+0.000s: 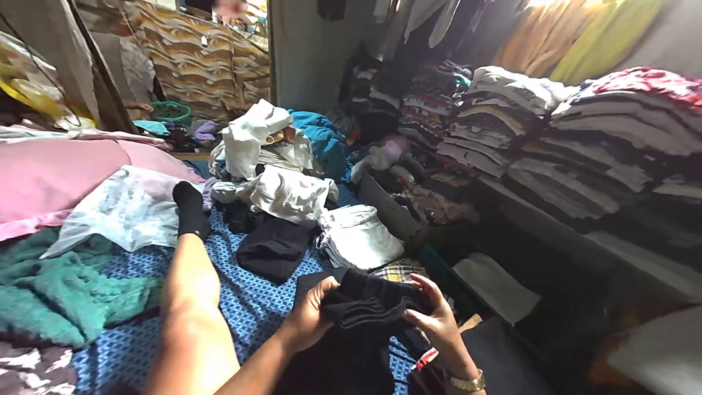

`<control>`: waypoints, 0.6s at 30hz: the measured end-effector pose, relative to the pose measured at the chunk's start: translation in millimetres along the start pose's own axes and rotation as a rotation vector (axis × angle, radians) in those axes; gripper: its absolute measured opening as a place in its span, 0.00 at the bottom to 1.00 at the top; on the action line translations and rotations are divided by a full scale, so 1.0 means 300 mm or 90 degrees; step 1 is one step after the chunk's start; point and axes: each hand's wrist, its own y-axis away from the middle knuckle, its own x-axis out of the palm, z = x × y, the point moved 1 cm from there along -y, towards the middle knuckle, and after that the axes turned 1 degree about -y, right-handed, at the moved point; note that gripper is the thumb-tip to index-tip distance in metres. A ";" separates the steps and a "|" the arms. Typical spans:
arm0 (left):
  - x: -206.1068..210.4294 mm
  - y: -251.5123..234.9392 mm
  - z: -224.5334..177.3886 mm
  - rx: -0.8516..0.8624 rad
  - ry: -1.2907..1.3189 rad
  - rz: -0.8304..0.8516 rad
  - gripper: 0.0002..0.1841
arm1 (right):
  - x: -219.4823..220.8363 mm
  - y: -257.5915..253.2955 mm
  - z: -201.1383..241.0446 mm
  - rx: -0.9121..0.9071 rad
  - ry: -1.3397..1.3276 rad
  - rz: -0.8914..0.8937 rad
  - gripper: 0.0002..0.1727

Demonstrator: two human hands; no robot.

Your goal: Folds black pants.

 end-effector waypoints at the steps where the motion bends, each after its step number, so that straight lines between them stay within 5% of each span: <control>1: 0.007 0.001 -0.004 -0.015 0.010 -0.003 0.12 | -0.002 0.003 0.006 -0.038 0.112 -0.002 0.39; 4: 0.030 0.002 -0.013 -0.074 0.032 -0.023 0.17 | 0.039 0.027 0.029 -0.200 0.376 -0.080 0.34; 7: 0.052 -0.003 -0.021 -0.119 0.035 -0.065 0.19 | 0.120 0.096 0.068 -0.253 0.449 -0.199 0.15; 10: 0.075 0.001 -0.026 -0.111 -0.022 -0.092 0.18 | 0.191 0.161 0.096 -0.018 0.225 -0.096 0.10; 13: 0.115 0.030 -0.034 -0.042 -0.173 -0.057 0.21 | 0.201 0.159 0.157 0.342 -0.218 0.004 0.21; 18: 0.214 0.108 -0.004 0.224 -0.419 0.119 0.06 | 0.125 0.113 0.201 0.495 -0.459 0.013 0.33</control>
